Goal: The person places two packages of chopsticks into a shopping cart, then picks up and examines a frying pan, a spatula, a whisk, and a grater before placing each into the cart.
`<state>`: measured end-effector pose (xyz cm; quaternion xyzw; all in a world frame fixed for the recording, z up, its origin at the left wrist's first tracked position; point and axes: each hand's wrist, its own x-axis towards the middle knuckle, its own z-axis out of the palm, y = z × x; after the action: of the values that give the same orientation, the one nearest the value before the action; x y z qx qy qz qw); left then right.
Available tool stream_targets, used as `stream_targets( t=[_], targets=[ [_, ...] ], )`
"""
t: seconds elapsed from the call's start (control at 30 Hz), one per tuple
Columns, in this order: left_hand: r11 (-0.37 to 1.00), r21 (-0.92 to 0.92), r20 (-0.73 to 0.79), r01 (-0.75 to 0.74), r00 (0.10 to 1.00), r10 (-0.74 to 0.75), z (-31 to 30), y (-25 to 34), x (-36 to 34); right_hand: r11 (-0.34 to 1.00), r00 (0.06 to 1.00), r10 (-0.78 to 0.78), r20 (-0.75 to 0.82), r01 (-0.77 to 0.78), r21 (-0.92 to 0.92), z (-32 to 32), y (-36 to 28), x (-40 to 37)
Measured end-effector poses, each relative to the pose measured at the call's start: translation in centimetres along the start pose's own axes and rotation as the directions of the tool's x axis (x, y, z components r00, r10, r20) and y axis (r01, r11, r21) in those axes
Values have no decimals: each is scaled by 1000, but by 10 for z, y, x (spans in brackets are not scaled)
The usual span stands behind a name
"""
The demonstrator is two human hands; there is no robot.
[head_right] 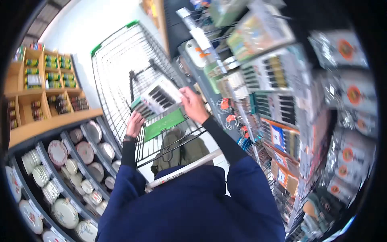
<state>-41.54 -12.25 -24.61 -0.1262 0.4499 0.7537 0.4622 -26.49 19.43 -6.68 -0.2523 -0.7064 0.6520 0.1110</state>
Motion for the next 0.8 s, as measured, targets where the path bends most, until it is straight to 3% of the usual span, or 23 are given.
stream_targets(
  t=[0.07,0.1,0.2,0.27,0.3,0.4,0.43,0.47,0.5,0.53,0.6,0.63,0.67,0.73,0.77,0.8],
  targets=[
    [998,37,-60,-50,997,52,65,24,-29,996,994,-67,-83,61,-66,-22,-43,-35],
    [994,70,-3,-86,996,87,93,28,-37,975,975,-187,-121,169,-146,-35,-53,-53],
    [980,130,124,-154,983,138,162,23,-59,988,955,-141,-260,154,30,-69,-93,-121],
    [988,80,161,-129,980,115,200,4,-59,983,922,-160,-351,180,25,-89,-119,-170],
    [990,15,308,-137,943,126,226,-2,-61,980,899,-172,-402,197,19,-98,-131,-192],
    [998,-55,484,8,875,20,321,-19,-81,975,855,-207,-476,220,-28,-118,-160,-246],
    [999,-37,587,32,809,-4,338,-31,-79,973,845,-213,-491,230,-25,-124,-167,-256],
    [1000,8,676,19,737,-19,356,-43,-77,943,797,-331,-505,304,-138,-129,-173,-266],
    [994,76,667,77,737,-108,376,-52,-77,896,741,-443,-504,364,-252,-134,-178,-274],
    [980,142,651,137,733,-197,388,-60,-80,897,733,-443,-516,364,-253,-137,-184,-281],
    [879,429,541,209,720,-435,387,-76,-75,796,693,-555,-461,282,-535,-141,-195,-291],
    [818,553,497,161,724,-479,393,-78,-81,759,681,-577,-451,242,-605,-143,-200,-294],
    [815,558,500,160,719,-483,404,-85,-87,758,676,-578,-457,238,-607,-146,-199,-298],
    [718,608,656,-339,724,-213,430,-98,-99,747,654,-567,-500,152,-648,-155,-193,-299],
    [726,553,734,-409,651,-193,435,-97,-105,760,621,-568,-540,144,-634,-161,-191,-300],
    [724,550,740,-417,646,-189,438,-98,-107,756,614,-575,-540,148,-637,-167,-188,-301]
  ],
)
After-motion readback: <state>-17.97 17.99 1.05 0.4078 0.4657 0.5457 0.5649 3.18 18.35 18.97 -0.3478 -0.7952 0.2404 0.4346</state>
